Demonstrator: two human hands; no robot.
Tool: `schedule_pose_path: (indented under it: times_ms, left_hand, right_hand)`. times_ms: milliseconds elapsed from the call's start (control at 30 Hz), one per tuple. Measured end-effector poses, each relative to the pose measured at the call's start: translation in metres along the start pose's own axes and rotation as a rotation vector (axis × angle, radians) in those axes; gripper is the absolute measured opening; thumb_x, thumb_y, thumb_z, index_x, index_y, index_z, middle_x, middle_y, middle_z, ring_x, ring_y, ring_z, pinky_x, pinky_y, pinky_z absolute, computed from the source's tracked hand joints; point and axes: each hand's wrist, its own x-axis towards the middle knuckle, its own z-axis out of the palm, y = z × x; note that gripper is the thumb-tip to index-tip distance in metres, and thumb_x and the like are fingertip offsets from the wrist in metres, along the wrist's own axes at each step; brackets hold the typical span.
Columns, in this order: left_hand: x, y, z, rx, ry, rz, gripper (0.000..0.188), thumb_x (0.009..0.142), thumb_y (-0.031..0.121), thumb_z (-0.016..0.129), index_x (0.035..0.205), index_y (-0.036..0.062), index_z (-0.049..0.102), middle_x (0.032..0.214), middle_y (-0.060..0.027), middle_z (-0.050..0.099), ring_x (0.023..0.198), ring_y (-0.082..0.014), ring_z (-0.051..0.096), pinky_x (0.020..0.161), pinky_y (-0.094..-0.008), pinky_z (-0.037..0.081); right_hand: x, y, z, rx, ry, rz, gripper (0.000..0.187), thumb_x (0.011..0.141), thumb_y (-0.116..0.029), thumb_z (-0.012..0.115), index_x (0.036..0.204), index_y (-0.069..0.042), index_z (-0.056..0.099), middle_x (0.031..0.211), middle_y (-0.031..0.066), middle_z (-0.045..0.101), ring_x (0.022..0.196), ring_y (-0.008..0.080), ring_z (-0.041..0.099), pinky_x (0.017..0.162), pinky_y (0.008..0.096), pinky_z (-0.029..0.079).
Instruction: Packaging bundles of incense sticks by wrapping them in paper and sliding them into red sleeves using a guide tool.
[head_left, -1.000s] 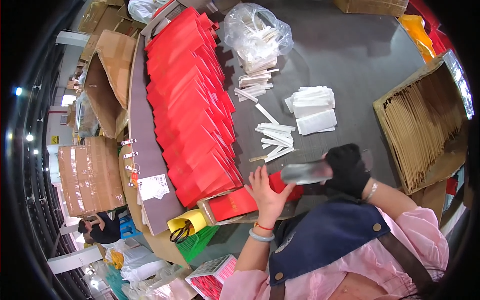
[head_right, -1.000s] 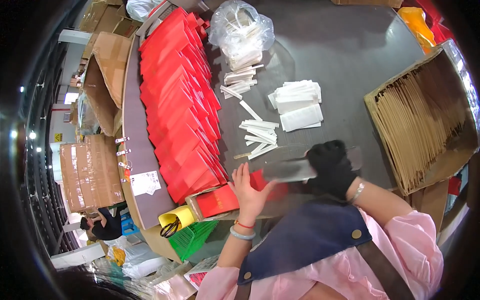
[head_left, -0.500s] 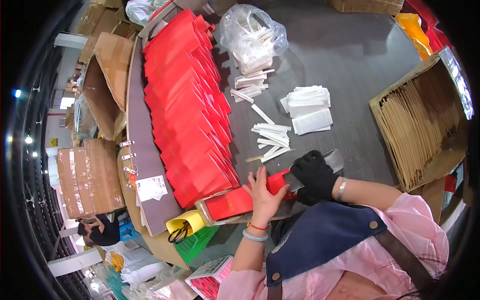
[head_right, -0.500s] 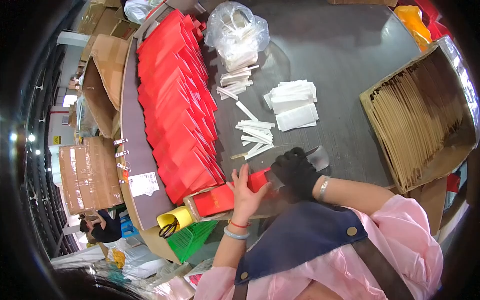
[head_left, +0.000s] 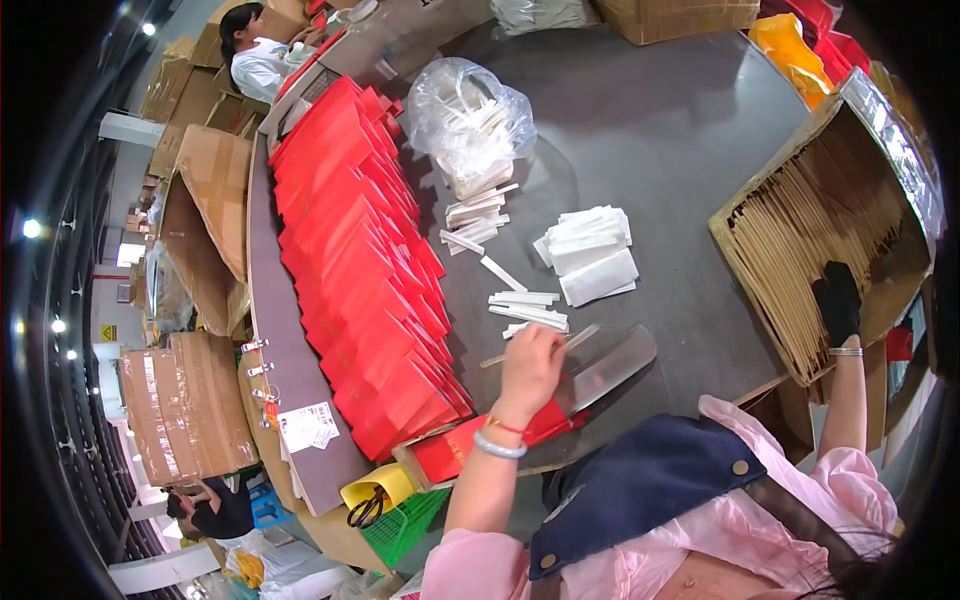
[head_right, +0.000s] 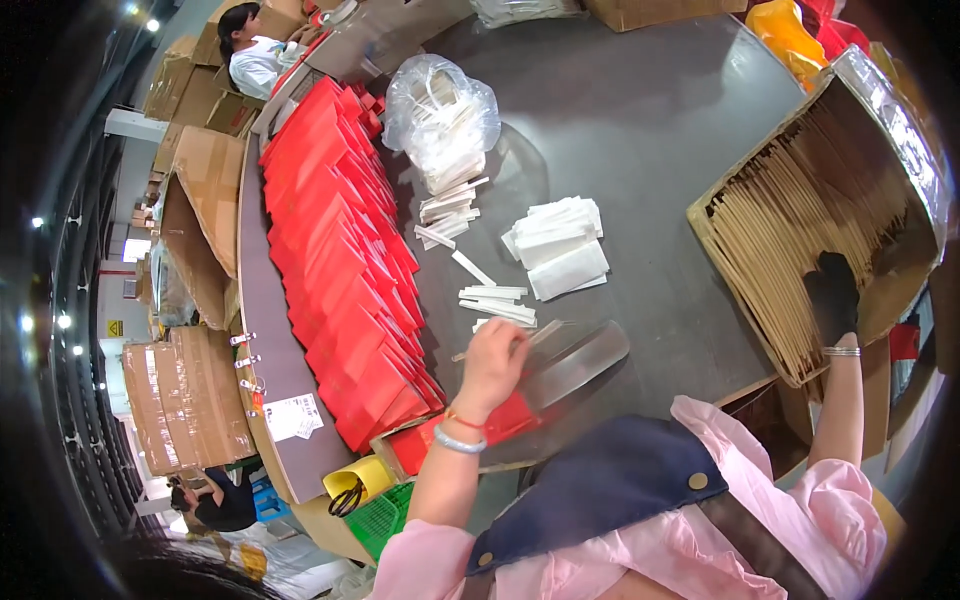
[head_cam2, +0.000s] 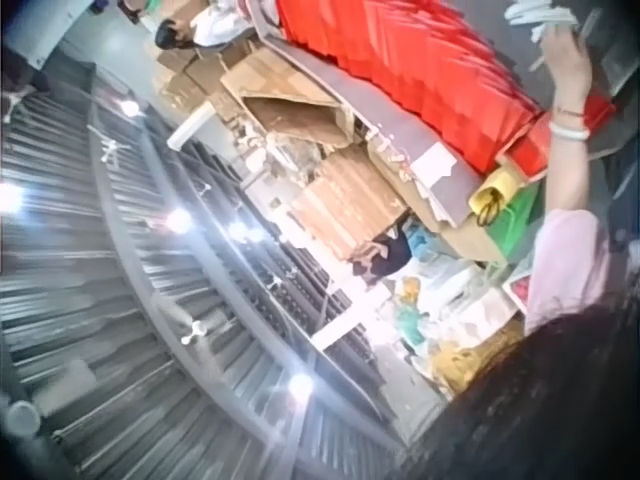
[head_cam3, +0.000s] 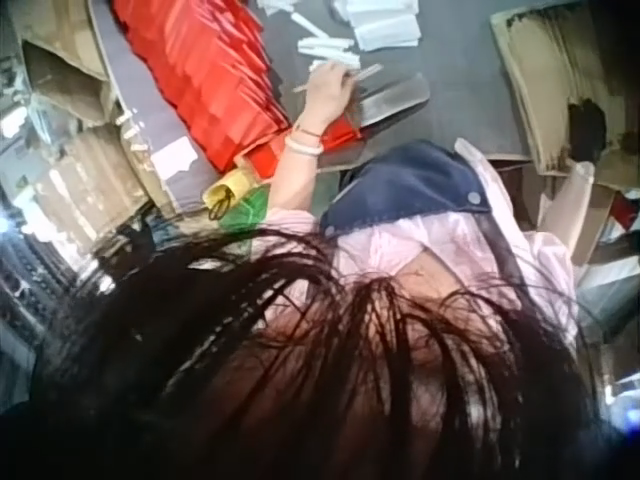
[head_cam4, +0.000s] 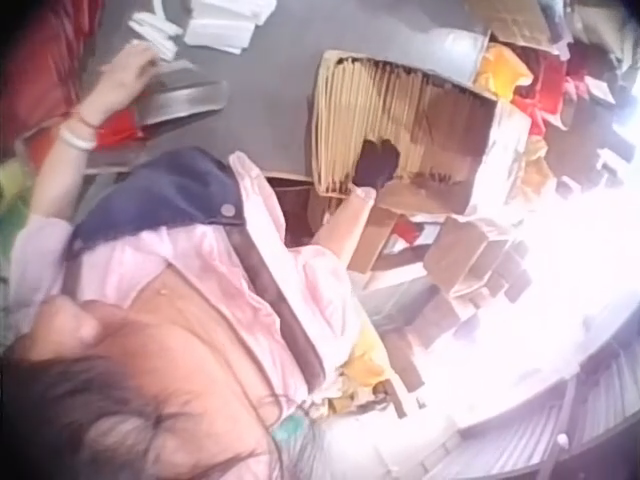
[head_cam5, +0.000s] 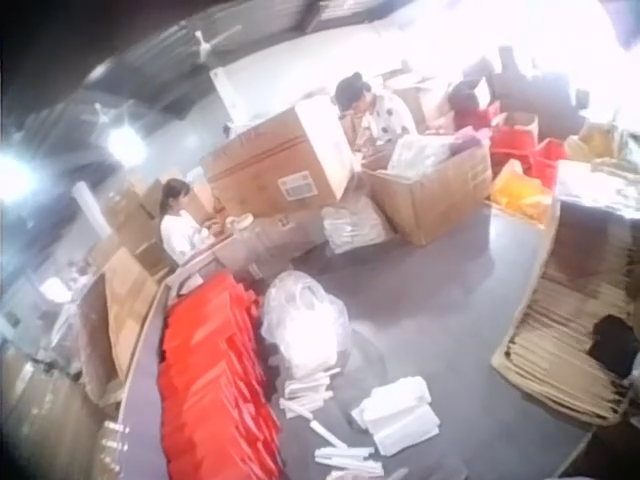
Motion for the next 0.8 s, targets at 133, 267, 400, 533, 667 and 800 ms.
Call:
schedule_pose_path:
  times_ms: [133, 267, 400, 533, 667, 800]
  left_hand:
    - [0.047, 0.008, 0.028, 0.032, 0.239, 0.137, 0.013, 0.079, 0.008, 0.068, 0.089, 0.0048, 0.06, 0.093, -0.0118, 0.058, 0.091, -0.0323, 0.056, 0.08, -0.0446, 0.046]
    - [0.058, 0.007, 0.039, 0.153, 0.313, 0.104, 0.018, 0.077, 0.005, 0.07, 0.092, 0.0037, 0.059, 0.097, -0.0145, 0.059, 0.093, -0.0339, 0.055, 0.081, -0.0436, 0.047]
    - [0.057, 0.013, 0.041, 0.067, 0.313, 0.021, 0.022, 0.077, 0.006, 0.072, 0.094, 0.0033, 0.06, 0.093, -0.0138, 0.061, 0.087, -0.0334, 0.059, 0.076, -0.0427, 0.048]
    - [0.039, 0.02, 0.024, -0.101, 0.249, -0.025, 0.022, 0.076, 0.008, 0.075, 0.094, 0.0027, 0.064, 0.084, -0.0113, 0.062, 0.074, -0.0303, 0.061, 0.067, -0.0379, 0.051]
    - [-0.01, 0.048, -0.004, -0.277, -0.082, -0.318, 0.025, 0.073, 0.013, 0.079, 0.096, 0.007, 0.07, 0.077, -0.0084, 0.061, 0.069, -0.0268, 0.06, 0.065, -0.0374, 0.05]
    - [-0.047, 0.048, 0.005, 0.237, 0.039, -0.087, 0.036, 0.068, 0.018, 0.082, 0.101, 0.0096, 0.072, 0.095, -0.0073, 0.061, 0.09, -0.0255, 0.058, 0.082, -0.0376, 0.047]
  right_hand:
    - [0.006, -0.021, -0.001, -0.106, -0.18, 0.047, 0.028, 0.084, -0.017, 0.061, 0.105, 0.001, 0.059, 0.105, 0.0198, 0.06, 0.099, 0.0375, 0.06, 0.084, 0.041, 0.048]
    - [0.001, -0.029, -0.006, -0.057, -0.256, 0.09, 0.027, 0.085, -0.015, 0.058, 0.107, 0.002, 0.06, 0.106, 0.0223, 0.06, 0.105, 0.0391, 0.056, 0.086, 0.0423, 0.047]
    - [-0.017, 0.016, 0.014, -0.254, -0.018, 0.026, 0.035, 0.091, -0.016, 0.054, 0.121, 0.001, 0.058, 0.12, 0.0226, 0.06, 0.118, 0.0368, 0.053, 0.097, 0.0399, 0.045]
    - [0.0, -0.023, 0.0, 0.218, 0.208, 0.198, 0.033, 0.094, -0.012, 0.051, 0.122, 0.002, 0.059, 0.123, 0.0224, 0.061, 0.119, 0.035, 0.056, 0.102, 0.0392, 0.042]
    - [-0.017, -0.136, -0.005, 0.377, -0.17, -0.293, 0.025, 0.09, -0.006, 0.062, 0.115, -0.002, 0.063, 0.104, 0.0148, 0.063, 0.096, 0.0294, 0.06, 0.085, 0.0336, 0.047]
    - [-0.03, -0.238, 0.026, 0.449, -0.542, -0.568, 0.022, 0.08, -0.007, 0.069, 0.102, -0.007, 0.069, 0.083, 0.0141, 0.061, 0.078, 0.0317, 0.058, 0.068, 0.0385, 0.047]
